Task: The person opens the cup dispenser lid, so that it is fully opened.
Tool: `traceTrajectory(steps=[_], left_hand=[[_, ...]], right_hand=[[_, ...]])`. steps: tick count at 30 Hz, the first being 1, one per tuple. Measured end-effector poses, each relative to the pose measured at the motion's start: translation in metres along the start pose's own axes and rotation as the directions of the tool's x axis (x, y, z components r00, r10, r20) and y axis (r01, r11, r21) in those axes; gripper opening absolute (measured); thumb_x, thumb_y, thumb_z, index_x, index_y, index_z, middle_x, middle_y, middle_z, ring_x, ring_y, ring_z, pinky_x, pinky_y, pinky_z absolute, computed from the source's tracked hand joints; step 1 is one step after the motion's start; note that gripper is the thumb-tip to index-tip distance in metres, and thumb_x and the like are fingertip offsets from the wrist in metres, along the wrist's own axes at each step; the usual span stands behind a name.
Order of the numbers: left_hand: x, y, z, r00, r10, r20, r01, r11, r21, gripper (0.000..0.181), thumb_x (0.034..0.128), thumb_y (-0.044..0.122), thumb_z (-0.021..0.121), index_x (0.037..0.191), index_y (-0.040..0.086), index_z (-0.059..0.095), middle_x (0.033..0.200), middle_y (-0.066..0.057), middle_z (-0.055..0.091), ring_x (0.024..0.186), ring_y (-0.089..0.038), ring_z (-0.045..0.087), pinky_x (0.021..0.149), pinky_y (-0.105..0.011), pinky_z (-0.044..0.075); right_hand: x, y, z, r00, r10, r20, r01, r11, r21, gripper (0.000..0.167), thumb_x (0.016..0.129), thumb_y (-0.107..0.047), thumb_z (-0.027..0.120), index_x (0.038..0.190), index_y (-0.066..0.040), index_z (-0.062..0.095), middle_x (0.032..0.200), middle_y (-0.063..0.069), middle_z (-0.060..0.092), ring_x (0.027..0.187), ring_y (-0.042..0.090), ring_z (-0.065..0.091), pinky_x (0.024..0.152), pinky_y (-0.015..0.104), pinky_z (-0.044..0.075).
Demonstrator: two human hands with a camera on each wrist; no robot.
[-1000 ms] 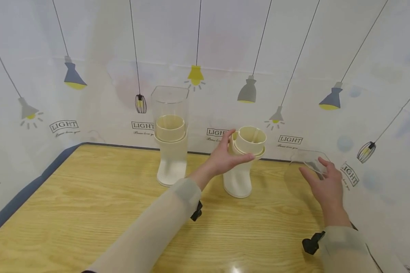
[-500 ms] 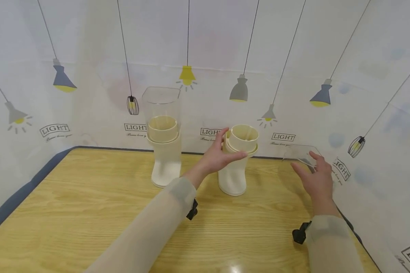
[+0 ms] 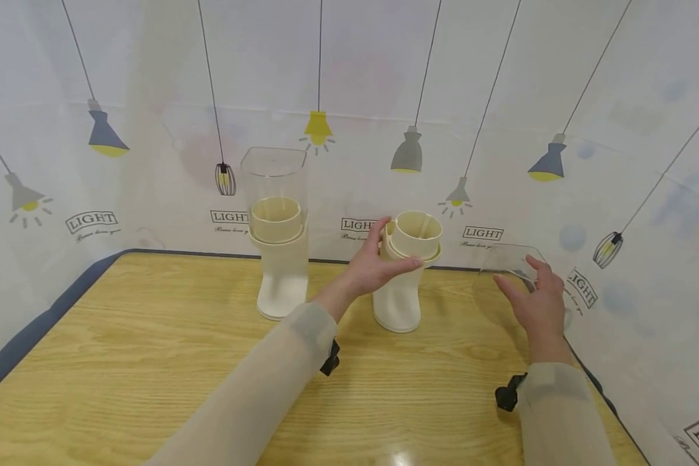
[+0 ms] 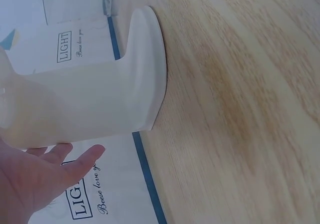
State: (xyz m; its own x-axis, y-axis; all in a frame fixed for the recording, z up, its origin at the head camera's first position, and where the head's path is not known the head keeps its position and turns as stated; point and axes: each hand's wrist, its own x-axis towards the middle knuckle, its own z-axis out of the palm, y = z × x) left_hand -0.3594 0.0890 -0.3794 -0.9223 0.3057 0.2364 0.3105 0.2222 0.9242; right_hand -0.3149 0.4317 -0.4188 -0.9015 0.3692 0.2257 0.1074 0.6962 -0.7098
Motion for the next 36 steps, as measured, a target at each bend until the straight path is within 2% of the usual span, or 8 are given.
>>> traceTrajectory(steps=[11,17,21,23,28,31,34,36], left_hand=[[0.001,0.000,-0.003,1.000,0.007,-0.024,-0.007,1.000,-0.005,0.119,0.0664,0.066,0.085,0.159,0.041,0.015,0.157,-0.003,0.035,0.136,-0.025,0.043,0.110,-0.048,0.038],[-0.001,-0.001,-0.002,0.999,0.006,-0.039,-0.005,1.000,0.025,0.120,0.0659,0.071,0.083,0.160,0.042,0.013,0.155,-0.004,0.038,0.133,-0.027,0.046,0.106,-0.050,0.042],[-0.002,0.000,-0.003,0.999,-0.002,-0.050,0.003,0.999,0.037,0.121,0.0661,0.072,0.081,0.159,0.045,0.010,0.157,-0.005,0.037,0.135,-0.028,0.044,0.106,-0.051,0.041],[-0.003,0.000,-0.005,0.999,-0.016,-0.045,0.017,0.999,0.041,0.125,0.0662,0.072,0.082,0.160,0.043,0.005,0.161,-0.006,0.031,0.140,-0.029,0.039,0.110,-0.051,0.037],[-0.014,0.002,-0.016,0.999,-0.029,0.023,0.028,0.998,0.060,0.134,0.0674,0.071,0.081,0.162,0.029,-0.003,0.164,-0.009,0.023,0.146,-0.027,0.031,0.115,-0.048,0.031],[-0.024,0.001,-0.024,0.995,0.016,0.095,-0.026,0.995,0.101,0.116,0.0770,0.070,0.074,0.162,0.022,0.011,0.159,-0.008,0.031,0.140,-0.028,0.039,0.111,-0.047,0.038],[-0.039,0.000,-0.030,0.982,0.072,0.175,-0.100,0.983,0.157,0.091,0.0904,0.062,0.065,0.160,0.019,0.025,0.156,-0.006,0.035,0.136,-0.028,0.043,0.107,-0.043,0.043],[-0.050,0.002,-0.035,0.974,0.089,0.210,-0.130,0.973,0.189,0.079,0.0950,0.056,0.062,0.157,0.017,0.032,0.154,-0.005,0.036,0.135,-0.027,0.045,0.103,-0.039,0.046]], right_hand=[[-0.001,-0.010,0.001,1.000,0.004,0.006,-0.004,1.000,-0.008,0.101,0.086,-0.069,0.064,0.163,-0.022,0.018,0.164,0.024,0.012,0.140,0.052,0.029,0.101,0.071,0.034],[0.000,-0.011,0.003,1.000,-0.004,0.003,0.004,1.000,-0.008,0.101,0.086,-0.068,0.064,0.163,-0.021,0.017,0.163,0.025,0.012,0.139,0.053,0.030,0.099,0.072,0.036],[0.003,-0.008,0.005,1.000,-0.018,0.011,0.018,1.000,-0.005,0.101,0.087,-0.069,0.063,0.163,-0.022,0.016,0.163,0.026,0.011,0.139,0.054,0.029,0.099,0.072,0.036],[0.004,-0.006,0.006,1.000,-0.021,0.023,0.021,1.000,-0.009,0.102,0.086,-0.070,0.063,0.163,-0.022,0.015,0.163,0.027,0.010,0.139,0.054,0.030,0.098,0.072,0.036],[0.004,-0.004,0.005,0.998,-0.028,0.053,0.030,0.999,-0.034,0.102,0.087,-0.070,0.062,0.163,-0.022,0.014,0.162,0.030,0.007,0.138,0.057,0.026,0.099,0.074,0.033],[0.003,-0.003,-0.002,0.997,-0.054,0.054,0.058,0.995,-0.077,0.100,0.089,-0.067,0.062,0.163,-0.020,0.016,0.163,0.031,-0.004,0.142,0.061,0.014,0.099,0.078,0.027],[0.003,-0.002,-0.010,0.996,-0.083,0.034,0.087,0.989,-0.121,0.100,0.089,-0.065,0.064,0.163,-0.019,0.015,0.163,0.028,-0.014,0.145,0.059,-0.003,0.100,0.081,0.020],[0.001,-0.004,-0.016,0.995,-0.090,0.033,0.093,0.988,-0.123,0.100,0.090,-0.064,0.064,0.164,-0.020,0.013,0.163,0.025,-0.018,0.145,0.059,-0.007,0.100,0.082,0.018]])
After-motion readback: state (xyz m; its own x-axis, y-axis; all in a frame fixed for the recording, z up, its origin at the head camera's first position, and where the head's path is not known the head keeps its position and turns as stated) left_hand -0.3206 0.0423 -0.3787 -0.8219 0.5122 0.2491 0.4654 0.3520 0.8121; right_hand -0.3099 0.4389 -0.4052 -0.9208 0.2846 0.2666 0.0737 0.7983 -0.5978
